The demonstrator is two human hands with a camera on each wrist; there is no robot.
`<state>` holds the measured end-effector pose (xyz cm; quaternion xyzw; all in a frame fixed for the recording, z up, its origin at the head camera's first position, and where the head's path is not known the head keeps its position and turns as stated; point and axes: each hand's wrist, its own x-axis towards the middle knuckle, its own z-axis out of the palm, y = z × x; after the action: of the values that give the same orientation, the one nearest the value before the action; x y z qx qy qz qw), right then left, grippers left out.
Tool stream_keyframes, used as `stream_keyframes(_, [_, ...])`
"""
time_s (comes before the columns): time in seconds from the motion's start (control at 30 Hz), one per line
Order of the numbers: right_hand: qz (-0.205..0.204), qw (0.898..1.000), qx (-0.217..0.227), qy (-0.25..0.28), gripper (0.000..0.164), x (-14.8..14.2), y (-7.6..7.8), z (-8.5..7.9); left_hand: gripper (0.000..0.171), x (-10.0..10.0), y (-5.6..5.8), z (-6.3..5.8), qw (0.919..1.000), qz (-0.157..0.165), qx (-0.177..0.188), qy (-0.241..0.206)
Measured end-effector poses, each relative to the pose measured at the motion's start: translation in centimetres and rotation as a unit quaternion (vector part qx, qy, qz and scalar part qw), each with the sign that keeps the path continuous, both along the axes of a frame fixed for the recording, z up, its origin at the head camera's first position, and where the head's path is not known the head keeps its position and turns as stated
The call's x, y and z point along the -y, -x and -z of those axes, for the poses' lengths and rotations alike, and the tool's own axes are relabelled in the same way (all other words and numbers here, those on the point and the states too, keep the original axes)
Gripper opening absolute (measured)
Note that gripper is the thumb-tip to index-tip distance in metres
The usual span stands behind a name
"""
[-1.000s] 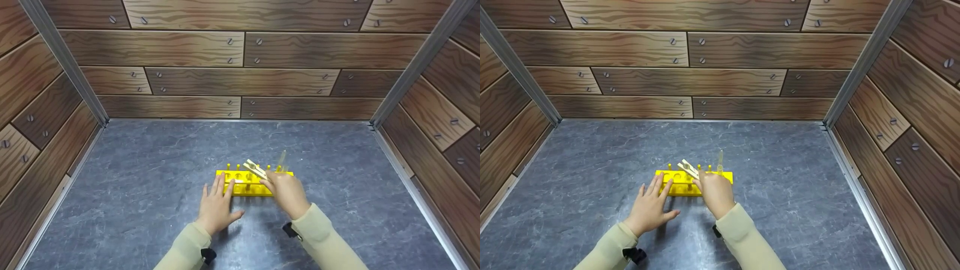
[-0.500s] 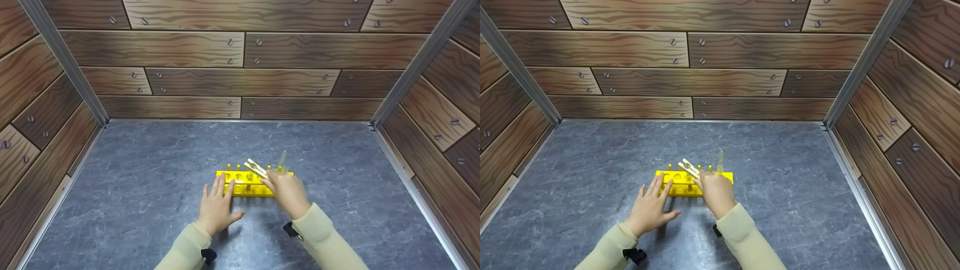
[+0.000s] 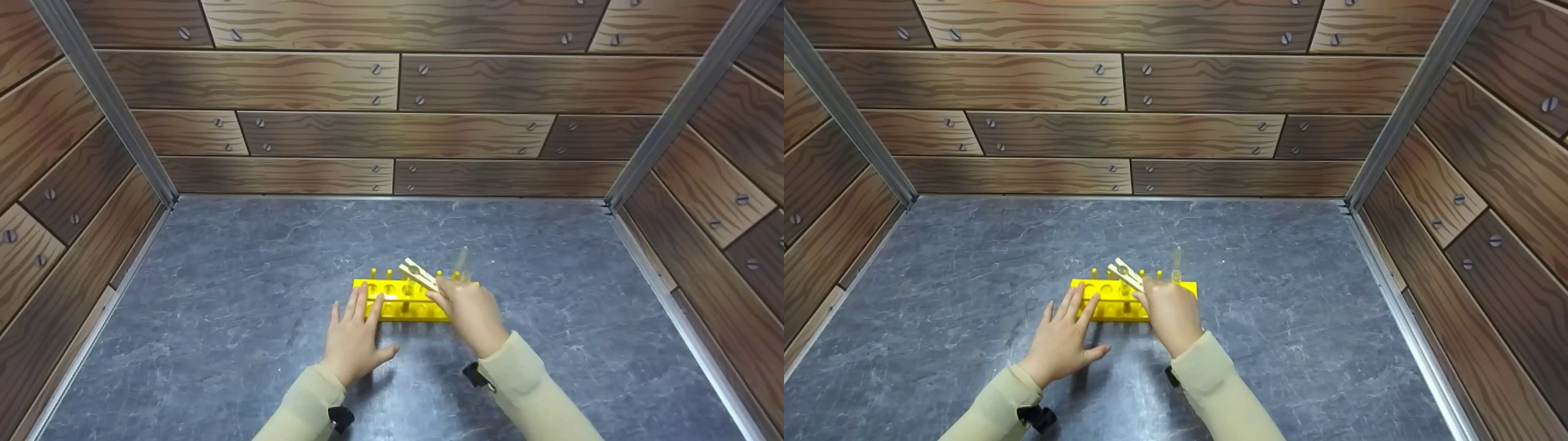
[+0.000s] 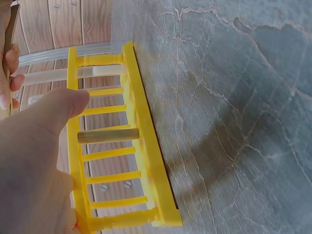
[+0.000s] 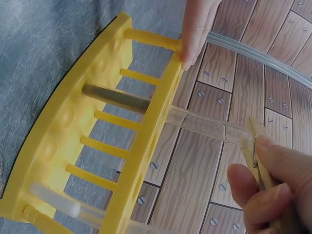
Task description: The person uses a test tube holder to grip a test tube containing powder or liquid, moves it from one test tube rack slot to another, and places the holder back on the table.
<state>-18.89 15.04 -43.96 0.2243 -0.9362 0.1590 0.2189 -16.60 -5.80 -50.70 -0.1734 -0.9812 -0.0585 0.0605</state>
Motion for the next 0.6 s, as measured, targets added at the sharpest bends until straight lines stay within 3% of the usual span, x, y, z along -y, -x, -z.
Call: stream_keyframes(0.6, [0.001, 1.000, 0.001, 0.000, 0.021, -0.23, -0.11, -0.30, 0.093, -0.06, -0.09, -0.18, 0.9997, -0.004, 0.020, 0.010])
